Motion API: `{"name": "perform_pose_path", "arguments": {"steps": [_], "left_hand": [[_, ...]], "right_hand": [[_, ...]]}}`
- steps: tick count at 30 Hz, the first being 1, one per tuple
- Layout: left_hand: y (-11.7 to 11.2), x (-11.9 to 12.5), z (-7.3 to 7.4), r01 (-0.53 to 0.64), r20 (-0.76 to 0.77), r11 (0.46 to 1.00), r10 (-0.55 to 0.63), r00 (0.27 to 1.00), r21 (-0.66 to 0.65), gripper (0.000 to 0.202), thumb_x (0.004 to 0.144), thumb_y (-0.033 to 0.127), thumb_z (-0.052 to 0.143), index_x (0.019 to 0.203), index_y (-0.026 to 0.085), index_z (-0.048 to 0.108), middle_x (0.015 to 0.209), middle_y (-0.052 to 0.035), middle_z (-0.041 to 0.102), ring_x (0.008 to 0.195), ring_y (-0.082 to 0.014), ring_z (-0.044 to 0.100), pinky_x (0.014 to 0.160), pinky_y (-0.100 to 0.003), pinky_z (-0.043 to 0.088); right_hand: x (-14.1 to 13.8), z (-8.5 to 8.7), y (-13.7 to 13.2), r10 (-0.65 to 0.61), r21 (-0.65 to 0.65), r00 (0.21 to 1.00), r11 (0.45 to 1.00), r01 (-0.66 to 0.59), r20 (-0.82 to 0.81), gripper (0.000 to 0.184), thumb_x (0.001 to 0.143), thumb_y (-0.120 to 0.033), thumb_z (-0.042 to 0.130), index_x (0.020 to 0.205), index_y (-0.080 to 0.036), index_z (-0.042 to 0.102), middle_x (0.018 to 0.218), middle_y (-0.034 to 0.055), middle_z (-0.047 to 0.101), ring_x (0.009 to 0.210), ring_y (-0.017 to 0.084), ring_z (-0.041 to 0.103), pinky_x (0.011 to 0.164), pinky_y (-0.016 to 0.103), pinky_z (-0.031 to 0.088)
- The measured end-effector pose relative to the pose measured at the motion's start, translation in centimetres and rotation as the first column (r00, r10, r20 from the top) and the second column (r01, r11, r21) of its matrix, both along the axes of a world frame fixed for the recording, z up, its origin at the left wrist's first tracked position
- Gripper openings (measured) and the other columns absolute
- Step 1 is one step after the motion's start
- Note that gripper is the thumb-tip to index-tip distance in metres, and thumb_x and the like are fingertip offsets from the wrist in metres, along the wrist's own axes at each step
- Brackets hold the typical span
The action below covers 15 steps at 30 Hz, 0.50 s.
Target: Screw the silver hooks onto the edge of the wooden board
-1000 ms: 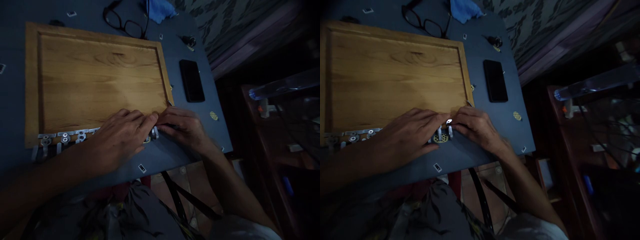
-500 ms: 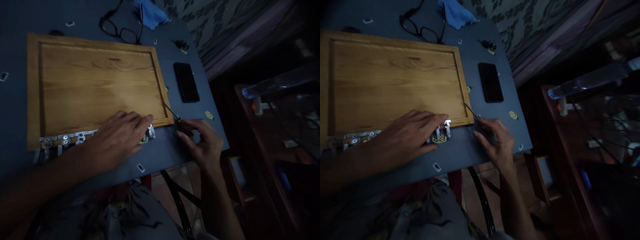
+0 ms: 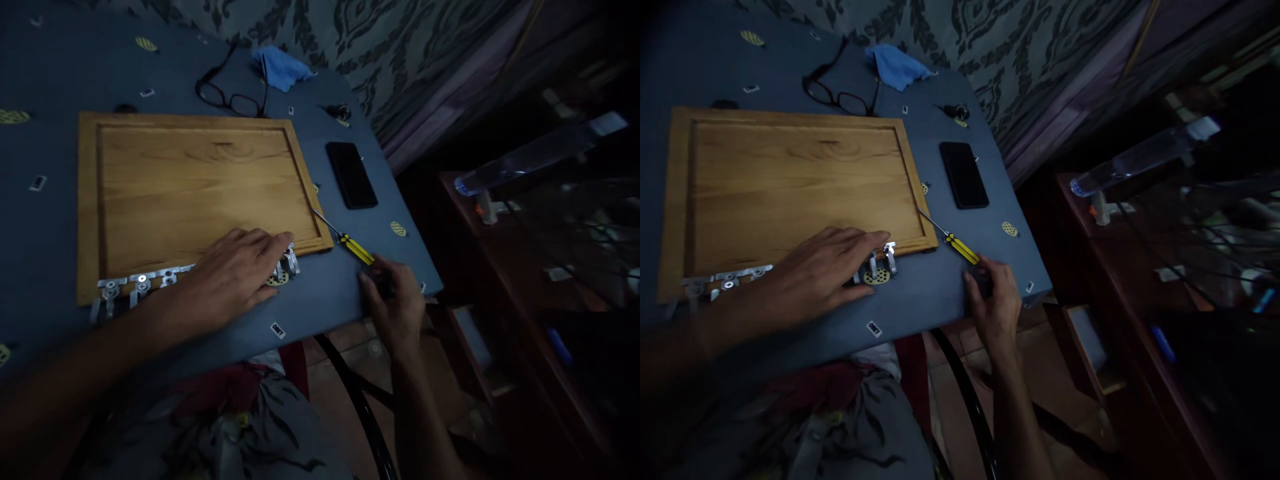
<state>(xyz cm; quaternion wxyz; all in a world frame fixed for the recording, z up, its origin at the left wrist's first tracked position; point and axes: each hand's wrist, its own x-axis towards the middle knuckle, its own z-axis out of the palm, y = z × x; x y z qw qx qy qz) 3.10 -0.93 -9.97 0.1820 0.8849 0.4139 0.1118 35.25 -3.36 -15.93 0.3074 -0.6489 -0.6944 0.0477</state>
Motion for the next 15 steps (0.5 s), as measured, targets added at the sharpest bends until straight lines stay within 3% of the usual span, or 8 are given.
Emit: {"name": "perform_pose_path", "arguments": {"steps": [3, 7, 10, 13, 15], "left_hand": [[-0.1, -0.1, -0.5, 0.001, 0.005, 1.0, -0.001, 1.0, 0.02, 0.057, 0.093, 0.022, 0.074, 0.142, 0.019, 0.044, 0.133, -0.0122, 0.069, 0.12, -0.0291, 0.066, 0.1, -0.039, 0.049], [0.0, -0.3, -0.8, 0.0, 0.018, 1.0, -0.001, 1.0, 0.029, 0.059, 0.094, 0.024, 0.074, 0.144, 0.019, 0.043, 0.136, -0.0133, 0.068, 0.123, -0.0297, 0.066, 0.102, -0.039, 0.049], [0.0, -0.3, -0.8, 0.002, 0.019, 1.0, -0.003, 1.0, 0.031, 0.063, 0.093, 0.025, 0.076, 0.146, 0.018, 0.042, 0.136, -0.0135, 0.068, 0.123, -0.0295, 0.066, 0.103, -0.04, 0.048], [0.1, -0.2, -0.5, 0.01, -0.016, 1.0, -0.009, 1.0, 0.008, 0.064, 0.094, 0.025, 0.076, 0.146, 0.016, 0.042, 0.133, -0.0141, 0.069, 0.121, -0.0294, 0.066, 0.103, -0.04, 0.049], [0.2, -0.2, -0.5, 0.01, -0.025, 1.0, -0.01, 1.0, -0.005, 0.065, 0.094, 0.026, 0.077, 0.147, 0.014, 0.042, 0.132, -0.0148, 0.069, 0.121, -0.0298, 0.066, 0.104, -0.04, 0.049]], "right_hand": [[0.0, 0.1, 1.5, -0.04, -0.076, 0.999, 0.996, 0.038, -0.021, 0.041, 0.093, -0.051, 0.068, 0.124, -0.024, 0.074, 0.092, 0.0058, 0.069, 0.076, 0.022, 0.064, 0.072, 0.039, 0.058], [-0.3, 0.5, 2.9, -0.001, -0.088, 0.999, 0.996, -0.003, -0.038, 0.033, 0.09, -0.054, 0.068, 0.098, -0.024, 0.079, 0.096, 0.0094, 0.071, 0.086, 0.026, 0.066, 0.075, 0.041, 0.057], [-0.9, 0.7, 2.8, -0.027, -0.044, 0.976, 0.999, 0.017, -0.218, 0.033, 0.083, -0.055, 0.076, 0.091, -0.023, 0.076, 0.099, 0.009, 0.076, 0.086, 0.025, 0.07, 0.073, 0.04, 0.058], [-1.9, 1.7, 2.1, -0.093, 0.018, 0.867, 0.993, 0.117, -0.49, 0.036, 0.076, -0.054, 0.084, 0.09, -0.022, 0.072, 0.075, 0.0014, 0.072, 0.064, 0.02, 0.07, 0.061, 0.034, 0.056], [-2.7, 3.2, 1.7, -0.076, 0.138, 0.805, 0.972, 0.193, -0.588, 0.036, 0.075, -0.05, 0.087, 0.088, -0.021, 0.07, 0.069, -0.0012, 0.069, 0.053, 0.017, 0.066, 0.051, 0.03, 0.052]]}}
